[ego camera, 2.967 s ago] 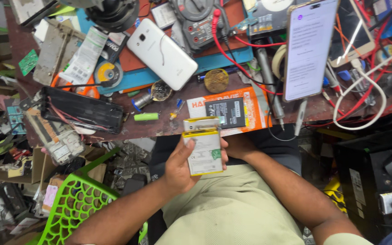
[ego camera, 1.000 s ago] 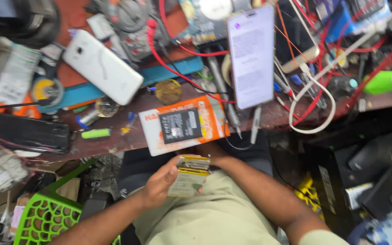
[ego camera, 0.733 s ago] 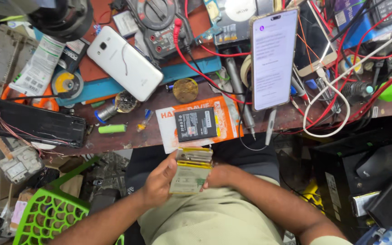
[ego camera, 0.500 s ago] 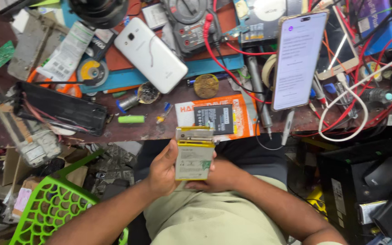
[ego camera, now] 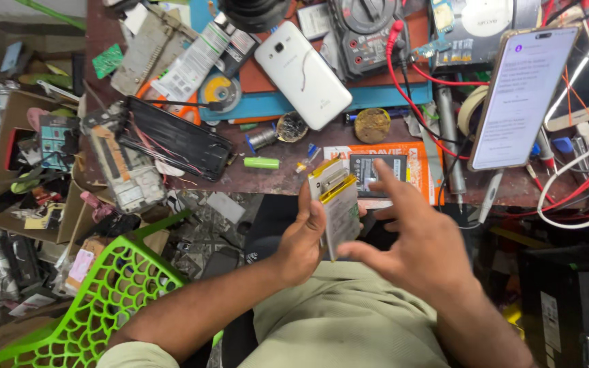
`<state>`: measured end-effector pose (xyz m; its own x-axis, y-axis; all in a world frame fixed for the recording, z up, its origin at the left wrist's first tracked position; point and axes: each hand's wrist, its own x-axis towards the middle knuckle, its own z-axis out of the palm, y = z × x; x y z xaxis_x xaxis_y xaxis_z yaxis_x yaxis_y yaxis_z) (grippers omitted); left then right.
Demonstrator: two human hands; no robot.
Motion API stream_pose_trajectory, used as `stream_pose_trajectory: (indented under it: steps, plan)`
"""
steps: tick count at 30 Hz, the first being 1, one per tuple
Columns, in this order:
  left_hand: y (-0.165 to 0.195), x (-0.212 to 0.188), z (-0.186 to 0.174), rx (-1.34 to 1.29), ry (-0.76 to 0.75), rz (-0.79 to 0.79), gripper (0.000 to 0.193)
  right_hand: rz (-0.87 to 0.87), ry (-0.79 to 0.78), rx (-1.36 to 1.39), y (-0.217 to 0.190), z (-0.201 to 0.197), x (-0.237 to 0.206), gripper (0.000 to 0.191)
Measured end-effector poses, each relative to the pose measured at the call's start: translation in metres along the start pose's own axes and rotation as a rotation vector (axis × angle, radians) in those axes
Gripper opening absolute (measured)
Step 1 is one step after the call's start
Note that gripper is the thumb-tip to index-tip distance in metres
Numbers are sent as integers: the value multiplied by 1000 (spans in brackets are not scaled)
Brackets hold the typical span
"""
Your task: The person removes a protective film from a smartphone battery using tweezers, then applies flux and solders a connector to the battery terminals. The battery is placed on a workbench next to a Samsung battery box.
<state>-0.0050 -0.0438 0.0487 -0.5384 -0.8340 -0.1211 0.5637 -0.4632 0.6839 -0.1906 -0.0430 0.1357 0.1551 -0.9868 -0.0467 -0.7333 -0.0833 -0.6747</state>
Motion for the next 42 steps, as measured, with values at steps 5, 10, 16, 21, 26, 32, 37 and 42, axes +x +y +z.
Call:
stream_pose_trajectory:
  steps: [5,10,16,21,26,32,37,42]
  plan:
    - [2,-6,-2,171,22,71,79,-60,-34,138,-10,19,2,100]
    - [-1,4,-6,41,99,56,61,-7,-86,793,31,22,-5,60]
    - [15,11,-1,-43,160,-8,44,286,80,1143,63,16,-14,51]
    - [28,20,-1,63,387,-53,39,131,248,1437,66,-1,-18,50]
    - [32,26,-5,483,416,54,58,140,272,1464,82,4,-22,49]
    - [36,29,-9,757,399,23,73,-53,194,1917,102,22,-25,29]
    - [46,26,-4,807,324,48,94,16,-124,2221,81,31,-17,65]
    - [58,18,3,929,385,9,92,100,-86,1982,55,25,-8,78]
